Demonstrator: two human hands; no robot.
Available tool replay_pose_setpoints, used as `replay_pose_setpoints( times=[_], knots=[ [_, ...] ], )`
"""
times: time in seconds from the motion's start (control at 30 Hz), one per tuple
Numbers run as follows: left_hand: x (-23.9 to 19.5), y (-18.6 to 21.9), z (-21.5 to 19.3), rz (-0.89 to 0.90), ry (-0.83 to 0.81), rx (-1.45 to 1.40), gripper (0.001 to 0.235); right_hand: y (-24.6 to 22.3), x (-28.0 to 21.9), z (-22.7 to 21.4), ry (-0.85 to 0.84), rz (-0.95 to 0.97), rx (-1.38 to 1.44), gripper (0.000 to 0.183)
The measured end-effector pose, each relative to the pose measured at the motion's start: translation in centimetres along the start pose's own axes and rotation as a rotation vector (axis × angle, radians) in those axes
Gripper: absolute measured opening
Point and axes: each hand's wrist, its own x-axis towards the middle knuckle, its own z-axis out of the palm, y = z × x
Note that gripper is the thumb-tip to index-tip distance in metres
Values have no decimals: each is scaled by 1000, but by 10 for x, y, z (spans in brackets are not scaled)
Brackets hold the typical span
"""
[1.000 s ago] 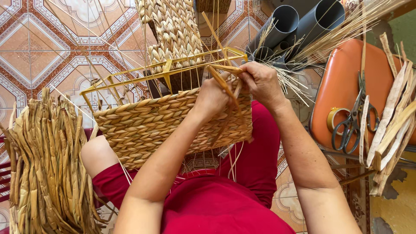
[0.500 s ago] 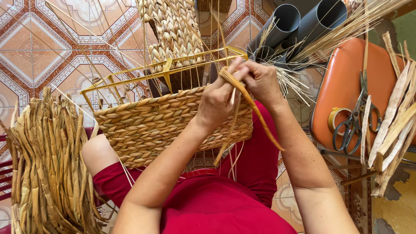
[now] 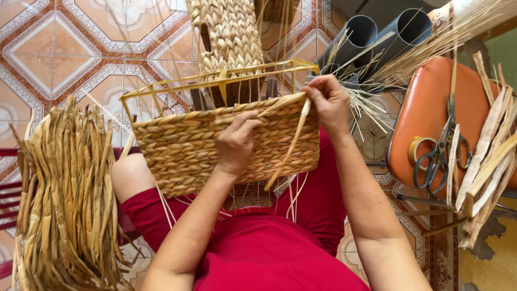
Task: The person weaves a rectangular basket by hand, interlacing dried palm fronds through a metal frame. They repeatedly pull strands through the weave, adjust tension, and rotate the basket to continue the pattern.
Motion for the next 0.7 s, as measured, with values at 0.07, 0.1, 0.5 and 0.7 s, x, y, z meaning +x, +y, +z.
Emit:
replay_pose_setpoints(
  times=[0.07,0.1,0.5,0.7],
  knots=[
    [-21,-10,-30,-47,-1,-56,22,8,-11,-9,59,23,271,14],
    [-30,-17,-45,-58,14,-127,21,12,-18,-16,89,38,404,19],
    [-112,-80,-154,-910,-8,-134,49,39,-97,-18,234,184,508,36],
    [-136,-35,-169,-704,89,-170,49,12,-131,-40,185,57,598,33]
  ],
)
